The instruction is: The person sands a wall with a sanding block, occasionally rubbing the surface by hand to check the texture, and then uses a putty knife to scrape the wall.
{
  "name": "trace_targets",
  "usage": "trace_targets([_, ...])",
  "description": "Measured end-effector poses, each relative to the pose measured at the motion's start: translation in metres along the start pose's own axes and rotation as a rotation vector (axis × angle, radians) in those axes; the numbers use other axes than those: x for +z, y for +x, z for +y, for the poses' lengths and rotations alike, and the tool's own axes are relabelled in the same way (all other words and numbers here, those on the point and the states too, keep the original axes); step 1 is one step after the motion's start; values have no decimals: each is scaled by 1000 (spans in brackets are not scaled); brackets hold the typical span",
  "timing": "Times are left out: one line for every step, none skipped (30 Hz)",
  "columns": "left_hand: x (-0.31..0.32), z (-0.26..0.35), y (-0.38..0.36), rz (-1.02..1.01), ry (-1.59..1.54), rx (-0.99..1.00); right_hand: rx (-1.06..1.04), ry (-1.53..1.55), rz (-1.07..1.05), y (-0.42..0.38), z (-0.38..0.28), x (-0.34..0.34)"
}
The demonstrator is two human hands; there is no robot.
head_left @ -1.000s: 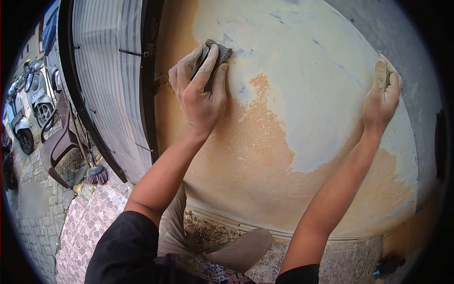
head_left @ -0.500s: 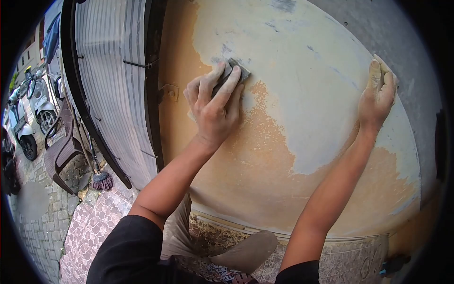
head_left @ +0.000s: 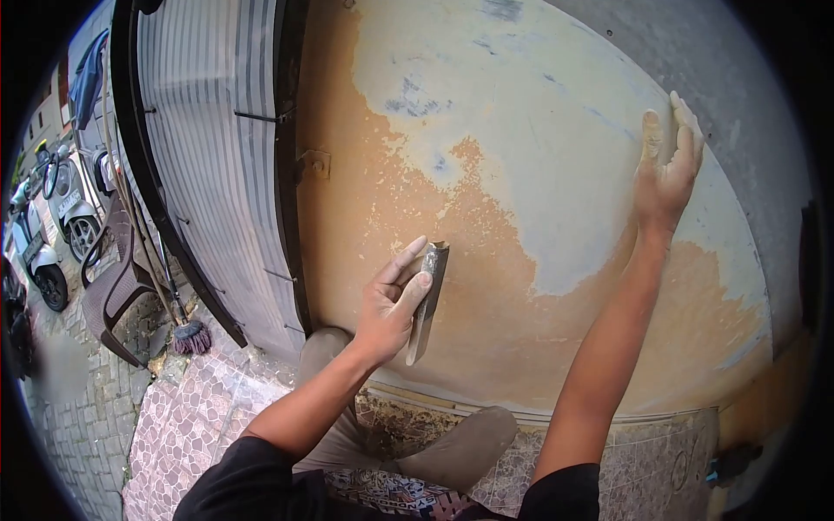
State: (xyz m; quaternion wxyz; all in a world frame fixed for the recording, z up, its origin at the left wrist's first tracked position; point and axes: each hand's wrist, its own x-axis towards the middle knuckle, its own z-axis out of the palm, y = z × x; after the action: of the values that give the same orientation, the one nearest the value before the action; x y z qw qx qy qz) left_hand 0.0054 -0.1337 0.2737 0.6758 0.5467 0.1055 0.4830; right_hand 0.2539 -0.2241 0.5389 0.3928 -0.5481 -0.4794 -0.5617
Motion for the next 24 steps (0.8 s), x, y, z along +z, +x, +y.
trace_targets([0,4,-9,-29,-156,-36,66,38,2,-23,-15,-6])
trace_targets([0,8,-18,-52,-313,-72,132,78,0,-49,-32,-13])
trace_targets([0,10,-24,-45,-328,-73,210,249,-96,-81,-49,-21])
trace_targets([-3,8,-28,-36,-334,-81,290,420,-190,-117,-68,-32])
trace_targets([-6,5,-31,-53,-365,-98,401,640,-311,-152,-89,-41])
trace_targets([-7,3,-34,-73,-396,-115,537,809,-414,-185,-112,-49])
trace_targets([-5,3,-34,-71,-395,-123,693,962,-482,-217,-134,-53])
trace_targets([-3,4,-32,-56,-424,-113,822,1104,-518,-238,-158,-58])
trace_targets([-2,4,-32,-41,-447,-105,954,1248,-546,-254,-177,-62])
trace_targets([-1,3,-33,-46,-435,-115,968,1250,-535,-264,-189,-67])
trace_targets([0,1,-33,-16,-343,-94,1040,1281,-554,-272,-199,-71])
trace_targets([1,0,-34,13,-253,-71,1111,1312,-575,-278,-207,-71])
trace_targets([1,0,-35,7,-249,-78,1102,1273,-487,-284,-212,-69])
trace_targets([1,1,-37,-43,-185,-61,1106,1267,-484,-288,-207,-69])
trace_targets([1,1,-40,-90,-125,-43,1242,1323,-500,-288,-202,-70])
trace_targets([1,0,-42,-91,-131,-45,1378,1376,-517,-288,-198,-71])
trace_targets([0,0,-43,-101,-59,-3,1425,1428,-442,-286,-197,-71])
trace_targets([0,0,-44,-111,15,41,1422,1426,-447,-284,-196,-70])
trace_targets([-1,2,-45,-107,12,43,1429,1436,-416,-283,-196,-70])
trace_targets([-2,4,-47,-121,3,25,1437,1448,-386,-283,-196,-70])
trace_targets([-3,5,-48,-135,-6,7,1436,1449,-392,-283,-196,-70])
trace_targets([-3,5,-50,-130,-7,9,1430,1446,-400,-285,-195,-70])
trace_targets([-4,6,-50,-148,-33,25,1421,1444,-406,-286,-193,-69])
trace_targets([-5,7,-49,-168,-59,44,1415,1450,-408,-286,-190,-68])
